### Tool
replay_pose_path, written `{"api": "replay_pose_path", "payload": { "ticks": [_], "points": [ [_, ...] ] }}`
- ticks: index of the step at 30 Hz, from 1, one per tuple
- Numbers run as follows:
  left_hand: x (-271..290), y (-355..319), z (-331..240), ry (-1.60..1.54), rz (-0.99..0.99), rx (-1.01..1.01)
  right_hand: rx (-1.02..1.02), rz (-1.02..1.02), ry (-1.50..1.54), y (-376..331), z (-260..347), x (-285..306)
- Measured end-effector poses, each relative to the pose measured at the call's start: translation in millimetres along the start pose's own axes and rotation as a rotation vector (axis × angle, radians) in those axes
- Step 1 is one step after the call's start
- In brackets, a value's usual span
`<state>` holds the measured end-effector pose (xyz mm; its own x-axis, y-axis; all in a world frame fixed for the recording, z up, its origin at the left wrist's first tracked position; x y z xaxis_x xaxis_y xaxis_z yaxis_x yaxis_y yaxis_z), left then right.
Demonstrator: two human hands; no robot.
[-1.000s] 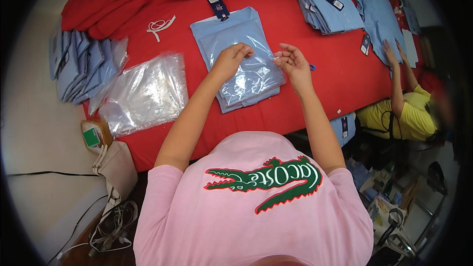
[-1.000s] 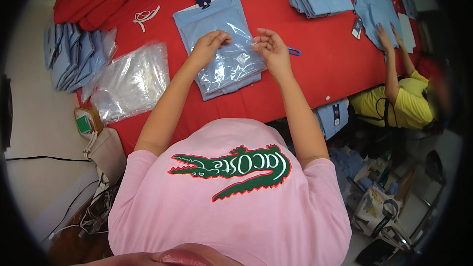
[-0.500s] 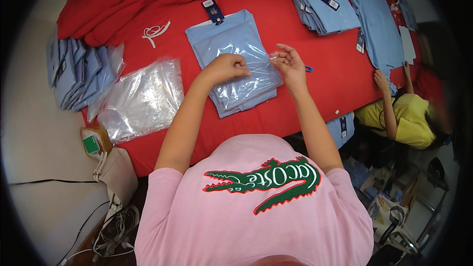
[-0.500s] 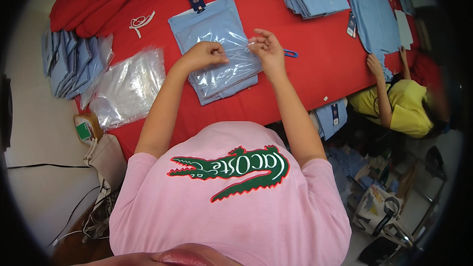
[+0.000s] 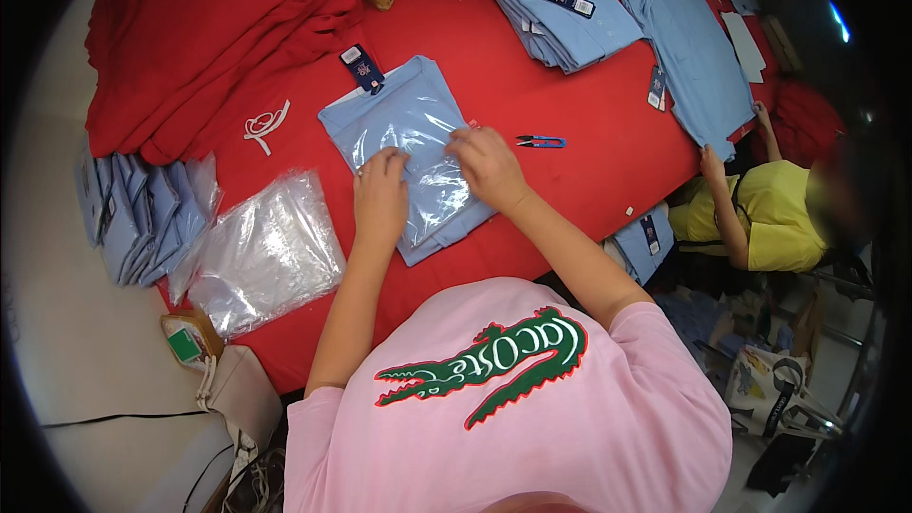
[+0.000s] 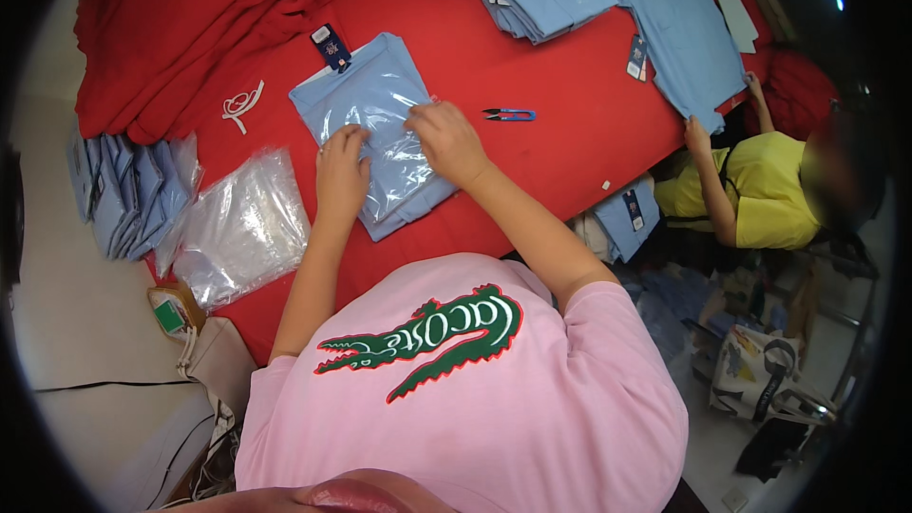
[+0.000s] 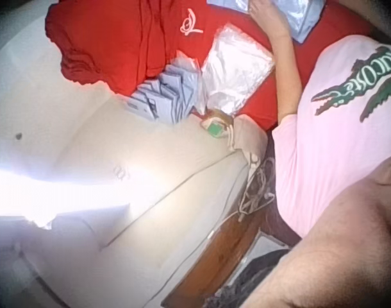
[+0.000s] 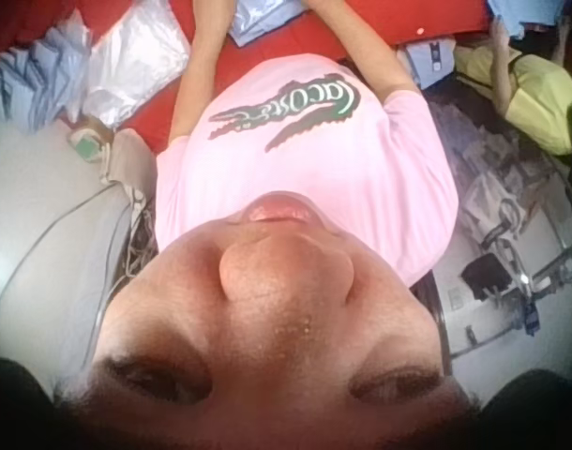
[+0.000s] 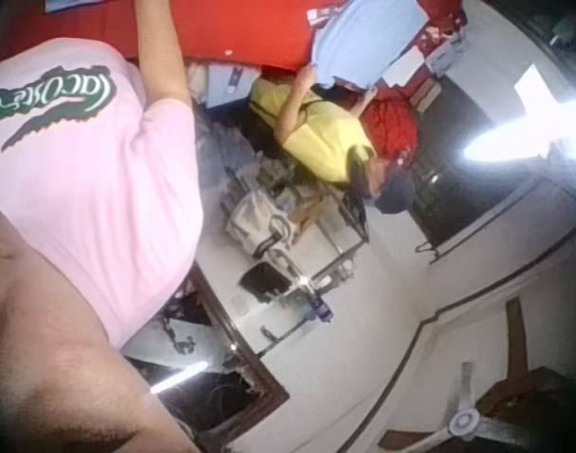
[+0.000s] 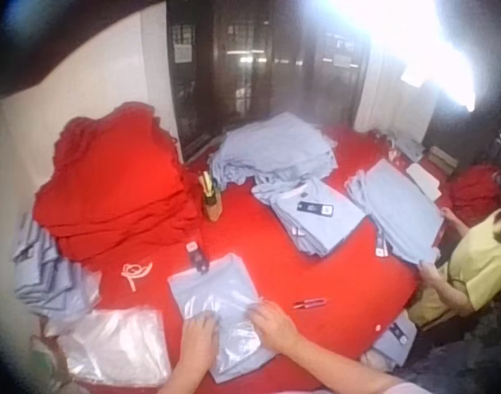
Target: The person places folded shirts into plastic bags, seals the bags by removing the adhesive strip, and hands the packaged shirts to another person.
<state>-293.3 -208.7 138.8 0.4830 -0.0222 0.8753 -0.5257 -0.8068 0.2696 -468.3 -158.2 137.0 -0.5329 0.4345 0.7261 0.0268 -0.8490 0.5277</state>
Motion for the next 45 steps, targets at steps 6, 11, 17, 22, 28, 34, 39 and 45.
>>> {"api": "replay_pose_path", "payload": {
  "ticks": [6,11,17,22,28,34,39,45],
  "points": [
    [-54,-49,-20,-0.029,0.187,-0.073,-0.065,0.309,0.033,-34,-4,-46],
    [-51,-66,21,-0.068,0.189,0.07,-0.075,0.389,-0.004,-40,-7,-49],
    [-27,-51,4,0.051,0.223,0.042,-0.1,0.461,0.002,-33,-22,-51],
    [-12,-71,-16,0.096,0.061,-0.185,0.108,0.427,-0.015,-16,31,-2],
    [-8,-51,-4,-0.046,0.093,-0.043,0.288,0.295,-0.081,-28,51,-33],
    [138,-36,-4,-0.331,-0.522,0.093,-0.014,0.286,0.234,44,73,54],
    [77,-82,22,-1.35,-0.179,0.569,-0.543,0.261,1.008,44,34,127],
    [-24,-86,-87,-1.649,0.201,0.795,-0.823,0.038,0.854,-69,-80,160]
  ]
}}
Point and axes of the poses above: each hand's wrist, its own y-axis towards the middle knuckle, its own x-axis out of the back of the hand, z = x × y, the point moved 9 cm from there along y, towards the middle knuckle, and after that the axes turned 5 degrees about -z, right-handed, at the moved point
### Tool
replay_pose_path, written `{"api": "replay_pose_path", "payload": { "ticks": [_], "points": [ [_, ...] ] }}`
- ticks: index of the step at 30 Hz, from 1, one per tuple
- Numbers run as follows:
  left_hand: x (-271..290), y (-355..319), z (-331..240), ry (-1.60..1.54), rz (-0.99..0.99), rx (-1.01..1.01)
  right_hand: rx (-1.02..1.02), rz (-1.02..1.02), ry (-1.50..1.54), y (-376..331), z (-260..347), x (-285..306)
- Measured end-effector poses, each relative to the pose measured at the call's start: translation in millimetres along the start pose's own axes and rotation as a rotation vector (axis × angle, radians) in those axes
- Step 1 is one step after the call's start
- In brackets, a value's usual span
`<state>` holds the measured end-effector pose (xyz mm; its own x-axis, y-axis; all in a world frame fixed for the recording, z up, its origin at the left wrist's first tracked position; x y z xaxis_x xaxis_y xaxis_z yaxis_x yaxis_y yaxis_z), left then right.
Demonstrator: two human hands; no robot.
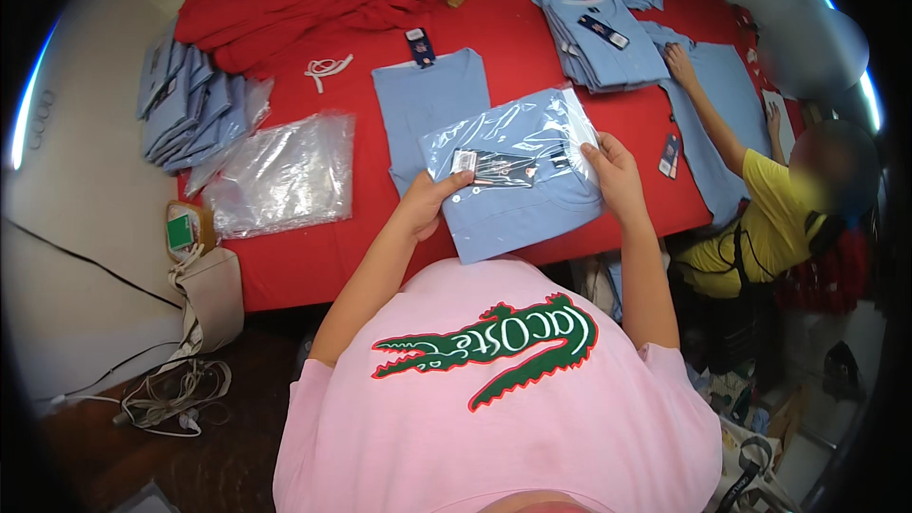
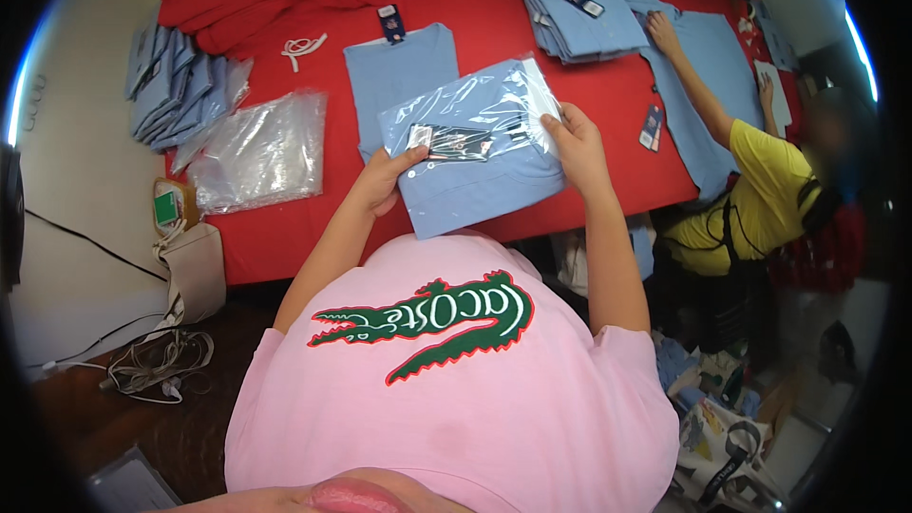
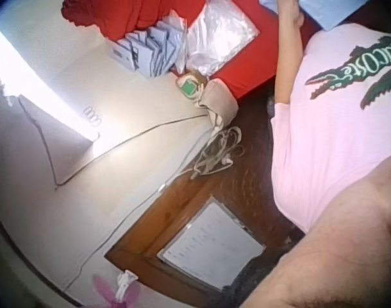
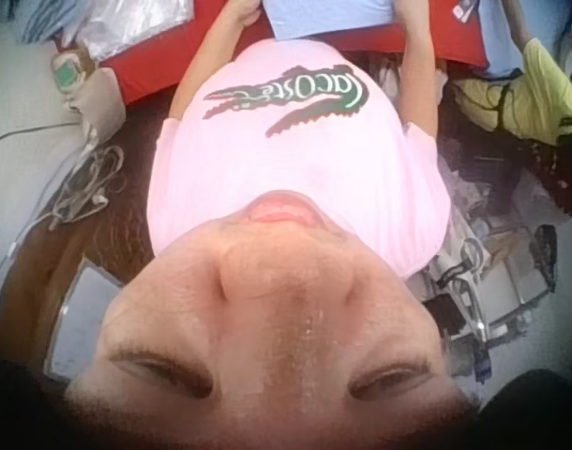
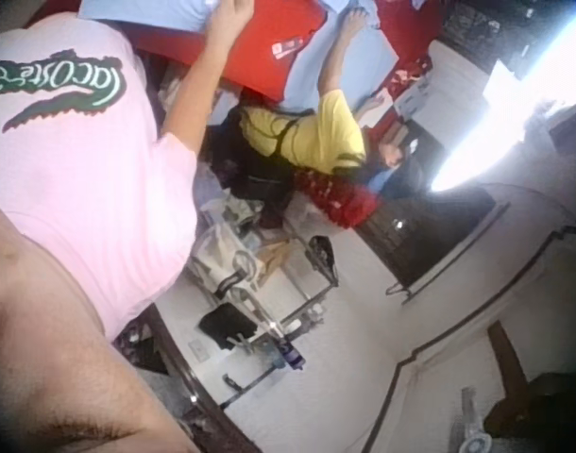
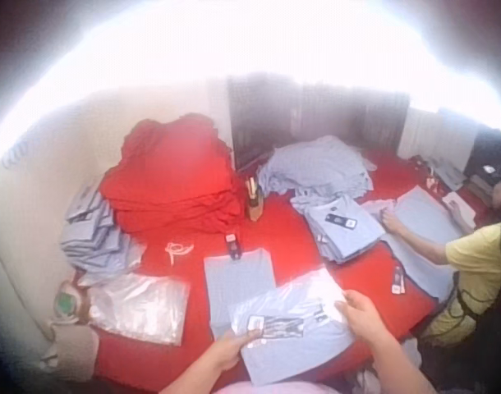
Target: The person places folded shirts into plastic bags, seals the bags by removing the adhesive strip, and hands the packaged shirts to another person.
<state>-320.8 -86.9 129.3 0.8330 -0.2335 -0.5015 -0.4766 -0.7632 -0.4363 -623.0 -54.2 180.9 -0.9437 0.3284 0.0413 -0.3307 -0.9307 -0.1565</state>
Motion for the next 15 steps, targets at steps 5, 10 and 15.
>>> {"api": "replay_pose_path", "payload": {
  "ticks": [5,10,15],
  "points": [
    [-25,65,81,0.453,-0.042,0.033,0.048,-0.265,-0.273,-26,-80,117],
    [-105,46,53,1.299,-0.084,-0.71,0.244,-0.427,-0.998,-61,-95,138],
    [-171,75,111,1.654,0.167,-0.888,0.455,-0.178,-1.175,-66,-90,55]
  ]
}}
Point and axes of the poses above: each hand's wrist, its own y-axis towards the middle knuckle, its own x-axis out of the back of the hand, z = x × y, the point moved 9 cm from there along y, towards the middle knuckle, and after that the axes turned 5 degrees about -z, right-handed, at the moved point
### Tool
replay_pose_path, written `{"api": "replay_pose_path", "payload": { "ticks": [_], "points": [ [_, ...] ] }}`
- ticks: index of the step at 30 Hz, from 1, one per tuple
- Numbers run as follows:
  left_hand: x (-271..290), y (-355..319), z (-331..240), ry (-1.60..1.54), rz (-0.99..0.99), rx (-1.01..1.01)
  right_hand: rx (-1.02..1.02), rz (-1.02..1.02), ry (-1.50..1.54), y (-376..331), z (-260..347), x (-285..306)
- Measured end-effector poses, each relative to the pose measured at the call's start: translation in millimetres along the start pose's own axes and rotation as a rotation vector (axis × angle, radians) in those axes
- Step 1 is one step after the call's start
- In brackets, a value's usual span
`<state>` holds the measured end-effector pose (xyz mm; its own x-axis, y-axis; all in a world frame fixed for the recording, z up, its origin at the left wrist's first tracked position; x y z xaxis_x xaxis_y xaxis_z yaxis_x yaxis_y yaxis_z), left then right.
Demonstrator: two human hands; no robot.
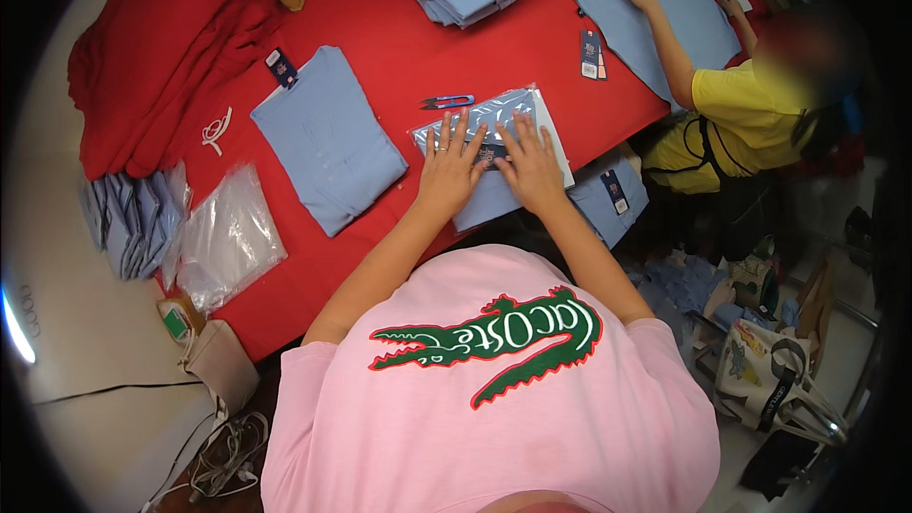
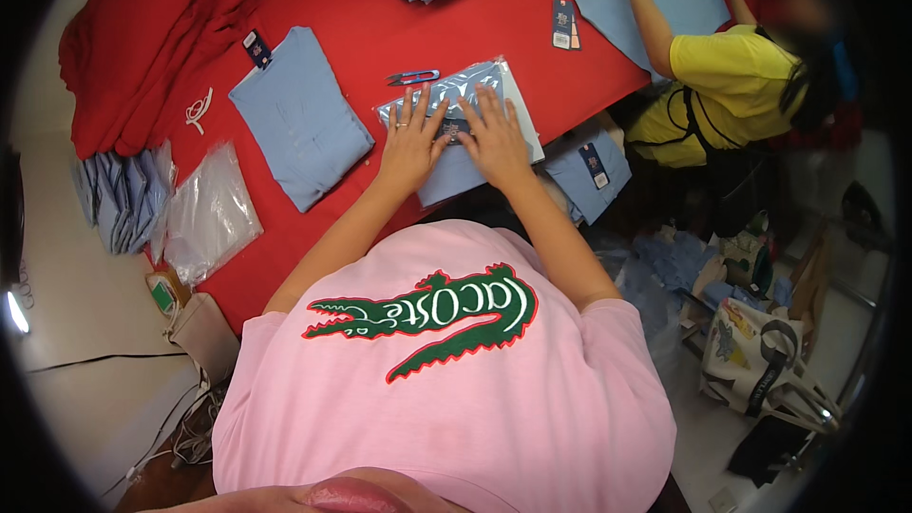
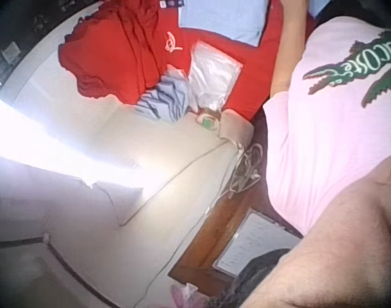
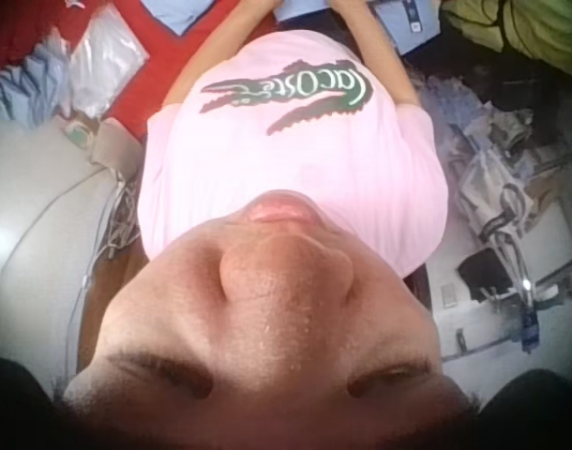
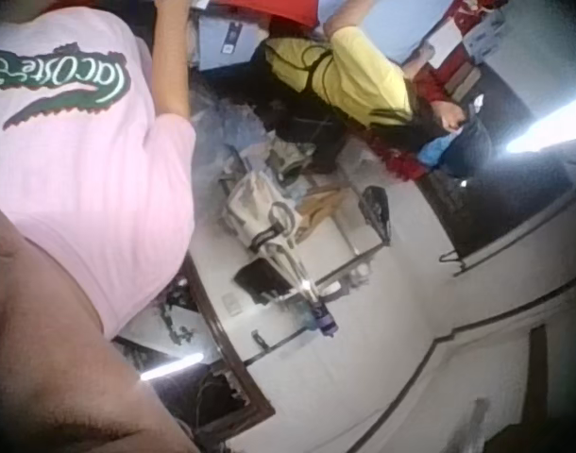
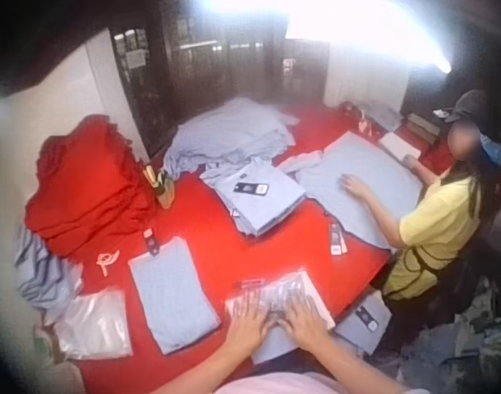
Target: The person places folded shirts into plastic bags, seals the bags by removing the adhesive strip, and hands the packaged shirts to another person.
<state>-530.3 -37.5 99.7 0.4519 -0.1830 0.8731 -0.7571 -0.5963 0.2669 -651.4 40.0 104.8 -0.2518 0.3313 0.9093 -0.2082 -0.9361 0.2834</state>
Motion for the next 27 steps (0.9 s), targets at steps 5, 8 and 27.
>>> {"api": "replay_pose_path", "payload": {
  "ticks": [5,8,27],
  "points": [
    [-38,2,8,0.053,0.041,0.04,0.03,0.026,0.044,-2,-14,-35],
    [-39,1,8,0.073,0.087,0.073,0.033,0.057,0.063,0,-11,-35],
    [-51,8,15,0.091,0.229,0.159,0.021,0.201,0.196,12,-24,-51]
  ]
}}
Point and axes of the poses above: each hand's wrist, its own y-axis towards the middle knuckle, its own x-axis out of the back of the hand, z = x × y, the point moved 9 cm from there along y, towards the middle knuckle, and after that the axes turned 5 degrees about -z, right-handed, at the moved point
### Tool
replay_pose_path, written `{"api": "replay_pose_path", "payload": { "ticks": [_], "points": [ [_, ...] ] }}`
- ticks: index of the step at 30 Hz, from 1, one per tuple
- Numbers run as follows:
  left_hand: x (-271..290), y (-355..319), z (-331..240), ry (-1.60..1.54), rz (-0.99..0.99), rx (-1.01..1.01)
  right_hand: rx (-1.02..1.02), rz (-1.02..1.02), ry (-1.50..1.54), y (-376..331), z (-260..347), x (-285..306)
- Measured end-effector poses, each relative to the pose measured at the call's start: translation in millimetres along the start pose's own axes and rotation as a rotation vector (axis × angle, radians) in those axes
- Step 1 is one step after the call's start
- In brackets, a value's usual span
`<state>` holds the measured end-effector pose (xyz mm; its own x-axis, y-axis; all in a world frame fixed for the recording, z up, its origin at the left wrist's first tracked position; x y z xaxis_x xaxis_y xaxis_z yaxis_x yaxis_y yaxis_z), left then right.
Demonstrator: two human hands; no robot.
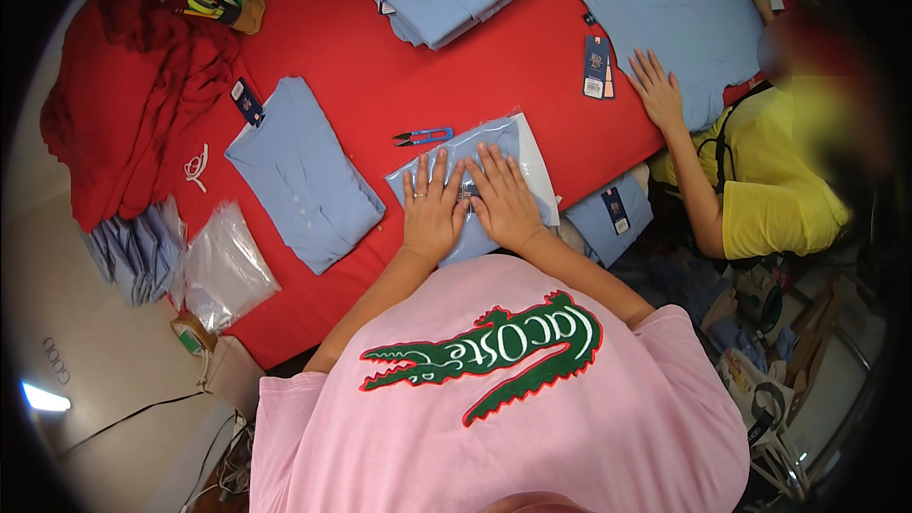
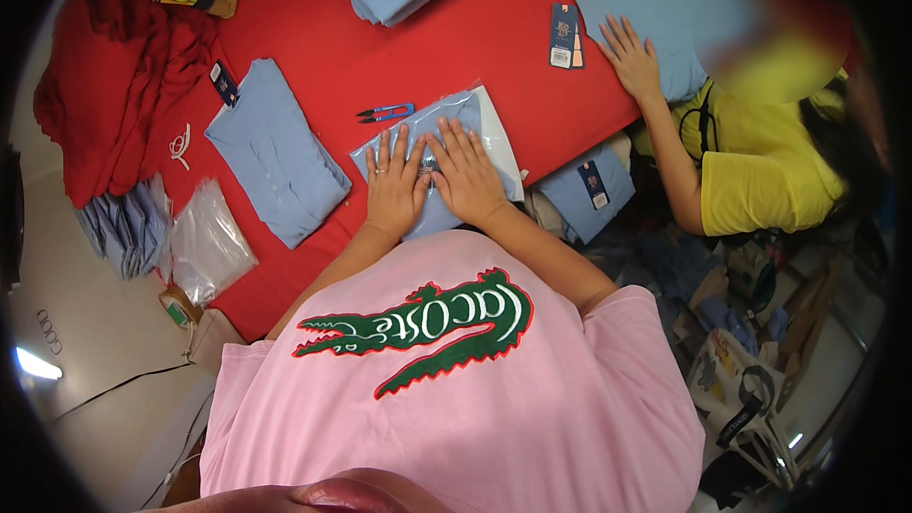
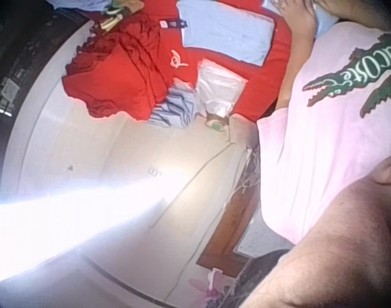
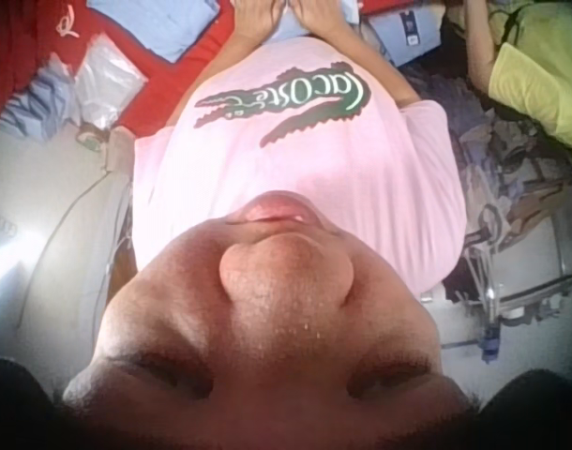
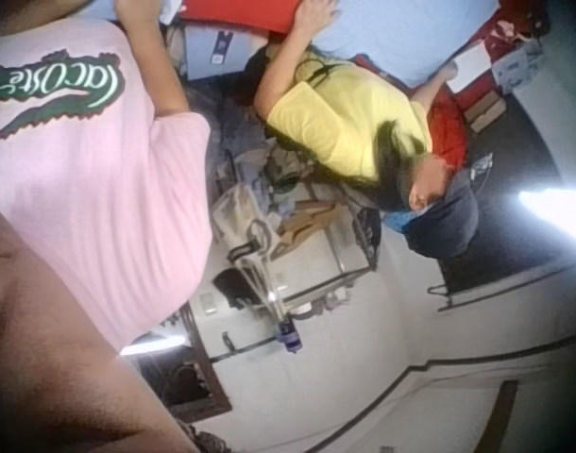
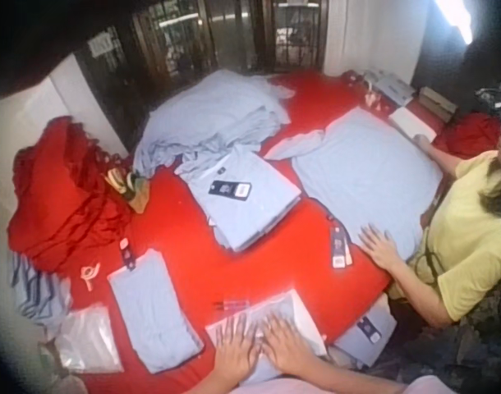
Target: The person places folded shirts into plastic bags, seals the bags by removing the adhesive strip, and hands the packaged shirts to another person.
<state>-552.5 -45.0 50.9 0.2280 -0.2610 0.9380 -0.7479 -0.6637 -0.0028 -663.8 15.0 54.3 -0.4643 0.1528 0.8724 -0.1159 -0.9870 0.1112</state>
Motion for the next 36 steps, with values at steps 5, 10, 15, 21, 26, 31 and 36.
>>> {"api": "replay_pose_path", "payload": {
  "ticks": [5,10,15,21,26,31,36],
  "points": [
    [-2,-1,1,-0.002,0.001,-0.007,-0.001,0.009,0.003,-1,1,-1],
    [0,-2,0,0.001,-0.014,-0.019,0.006,-0.008,-0.002,-1,3,-1],
    [15,-7,13,-0.139,-0.051,-0.001,0.021,-0.054,0.361,4,-15,25],
    [18,-75,84,-1.156,-0.36,0.607,-0.687,-0.466,0.614,-43,-136,72],
    [-52,-76,66,-1.777,0.058,0.704,-0.936,-0.128,1.068,-57,-131,14],
    [13,-57,43,-1.589,0.025,0.69,-0.845,0.343,1.249,-49,-80,36],
    [77,-32,50,-1.751,0.002,0.559,-0.715,0.271,1.558,-12,-61,101]
  ]
}}
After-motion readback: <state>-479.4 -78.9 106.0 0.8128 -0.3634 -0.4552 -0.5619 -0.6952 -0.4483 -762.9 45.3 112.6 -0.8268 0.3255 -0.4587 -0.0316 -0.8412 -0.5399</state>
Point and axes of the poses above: each hand's wrist, its own y-axis towards the middle knuckle, its own x-axis out of the back of the hand, z = x × y, the point moved 9 cm from there along y, towards the middle knuckle, and after that the axes turned 5 degrees about -z, right-handed, at the moved point
